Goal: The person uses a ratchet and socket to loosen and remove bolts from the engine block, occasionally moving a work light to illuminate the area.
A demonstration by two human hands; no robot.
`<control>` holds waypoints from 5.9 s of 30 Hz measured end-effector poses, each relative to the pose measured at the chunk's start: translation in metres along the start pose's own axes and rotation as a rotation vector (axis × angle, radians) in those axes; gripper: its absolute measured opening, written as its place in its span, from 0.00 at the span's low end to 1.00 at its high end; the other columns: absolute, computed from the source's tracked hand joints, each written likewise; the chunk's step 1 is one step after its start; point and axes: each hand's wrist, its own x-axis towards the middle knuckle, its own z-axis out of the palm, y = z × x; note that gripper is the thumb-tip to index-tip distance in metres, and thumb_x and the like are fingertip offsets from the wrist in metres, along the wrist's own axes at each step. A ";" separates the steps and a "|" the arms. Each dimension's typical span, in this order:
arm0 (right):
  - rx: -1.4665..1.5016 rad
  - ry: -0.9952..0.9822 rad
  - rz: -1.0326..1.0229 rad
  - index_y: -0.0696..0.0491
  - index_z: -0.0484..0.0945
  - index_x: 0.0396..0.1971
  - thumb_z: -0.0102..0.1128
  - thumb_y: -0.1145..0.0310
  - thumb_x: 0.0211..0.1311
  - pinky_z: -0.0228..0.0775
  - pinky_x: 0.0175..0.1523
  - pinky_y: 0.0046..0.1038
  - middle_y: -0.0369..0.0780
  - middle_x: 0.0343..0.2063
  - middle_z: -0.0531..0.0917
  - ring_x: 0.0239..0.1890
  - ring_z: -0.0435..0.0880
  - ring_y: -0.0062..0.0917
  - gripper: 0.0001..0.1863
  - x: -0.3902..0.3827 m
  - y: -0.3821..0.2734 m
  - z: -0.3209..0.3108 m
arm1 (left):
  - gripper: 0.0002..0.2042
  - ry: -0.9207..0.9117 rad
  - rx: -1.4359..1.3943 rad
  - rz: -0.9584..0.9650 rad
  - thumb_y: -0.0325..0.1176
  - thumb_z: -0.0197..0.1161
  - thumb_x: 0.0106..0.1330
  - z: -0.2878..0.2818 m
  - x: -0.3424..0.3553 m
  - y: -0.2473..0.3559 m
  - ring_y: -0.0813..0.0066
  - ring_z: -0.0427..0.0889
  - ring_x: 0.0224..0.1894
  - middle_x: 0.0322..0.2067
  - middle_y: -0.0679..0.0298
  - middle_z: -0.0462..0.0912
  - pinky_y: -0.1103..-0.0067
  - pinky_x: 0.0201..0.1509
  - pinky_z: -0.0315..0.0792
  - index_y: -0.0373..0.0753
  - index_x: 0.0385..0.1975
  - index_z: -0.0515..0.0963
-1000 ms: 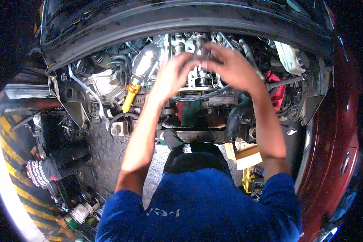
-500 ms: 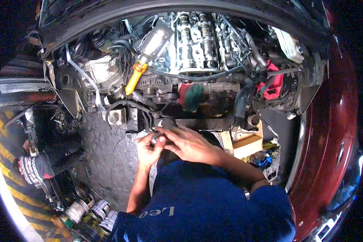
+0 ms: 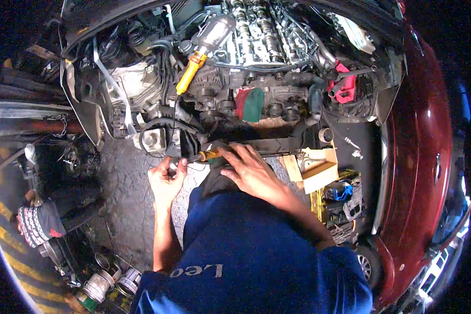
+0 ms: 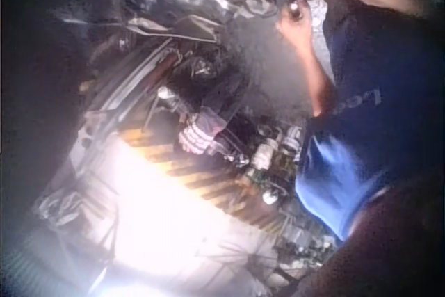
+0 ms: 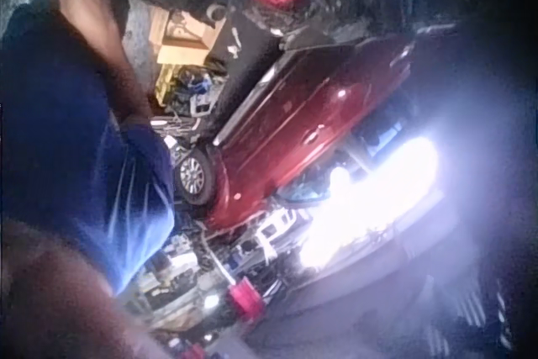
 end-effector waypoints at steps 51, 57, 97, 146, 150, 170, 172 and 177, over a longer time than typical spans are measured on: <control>0.007 0.071 0.167 0.60 0.73 0.50 0.57 0.59 0.63 0.67 0.56 0.42 0.52 0.45 0.75 0.48 0.74 0.48 0.22 -0.024 -0.032 0.041 | 0.18 -0.186 0.054 0.290 0.40 0.73 0.52 -0.030 -0.001 0.007 0.78 0.65 0.09 0.07 0.64 0.67 0.77 0.15 0.59 0.36 0.16 0.72; 0.009 0.039 0.181 0.60 0.74 0.48 0.56 0.59 0.63 0.69 0.53 0.41 0.50 0.43 0.77 0.45 0.76 0.47 0.21 -0.024 -0.031 0.037 | 0.18 -0.229 0.114 0.278 0.41 0.73 0.52 -0.028 0.001 0.011 0.76 0.67 0.09 0.08 0.63 0.69 0.77 0.15 0.60 0.37 0.15 0.72; 1.524 0.605 0.691 0.45 0.69 0.57 0.53 0.61 0.68 0.71 0.35 0.27 0.37 0.32 0.82 0.29 0.78 0.23 0.19 0.086 0.155 0.006 | 0.17 -0.183 0.108 0.152 0.35 0.71 0.54 -0.034 -0.005 0.006 0.85 0.61 0.13 0.10 0.67 0.69 0.80 0.16 0.57 0.36 0.15 0.69; 0.136 0.095 0.562 0.57 0.81 0.32 0.52 0.50 0.62 0.73 0.44 0.43 0.50 0.31 0.84 0.34 0.82 0.47 0.23 -0.163 0.272 0.249 | 0.17 0.226 0.215 -0.175 0.37 0.67 0.61 -0.067 -0.186 -0.050 0.87 0.57 0.17 0.11 0.72 0.63 0.80 0.18 0.52 0.35 0.17 0.70; -0.055 0.015 0.039 0.53 0.78 0.20 0.55 0.53 0.59 0.69 0.30 0.43 0.42 0.19 0.80 0.23 0.79 0.40 0.19 -0.372 0.349 0.239 | 0.18 0.263 -0.036 -0.254 0.38 0.67 0.62 -0.089 -0.220 -0.096 0.87 0.58 0.17 0.12 0.73 0.65 0.81 0.19 0.51 0.34 0.17 0.71; 0.712 -0.344 -0.097 0.54 0.68 0.60 0.56 0.46 0.63 0.62 0.64 0.34 0.43 0.55 0.77 0.59 0.73 0.34 0.33 -0.066 -0.027 0.085 | 0.19 -0.062 0.183 0.016 0.45 0.59 0.66 -0.046 -0.151 -0.003 0.66 0.73 0.15 0.14 0.56 0.75 0.72 0.21 0.65 0.35 0.19 0.75; 0.473 -0.268 -0.172 0.55 0.67 0.60 0.59 0.44 0.60 0.65 0.62 0.37 0.46 0.54 0.77 0.58 0.74 0.39 0.36 -0.064 -0.057 0.081 | 0.19 -0.099 0.161 -0.014 0.44 0.50 0.71 -0.036 -0.141 0.011 0.56 0.79 0.20 0.17 0.50 0.77 0.66 0.24 0.68 0.36 0.26 0.77; 0.401 -0.185 -0.033 0.55 0.66 0.58 0.62 0.45 0.57 0.72 0.53 0.41 0.51 0.46 0.80 0.48 0.79 0.48 0.36 -0.058 -0.044 0.078 | 0.13 -0.127 0.014 0.000 0.40 0.51 0.71 -0.006 -0.114 0.027 0.59 0.79 0.19 0.19 0.51 0.78 0.68 0.22 0.68 0.37 0.35 0.75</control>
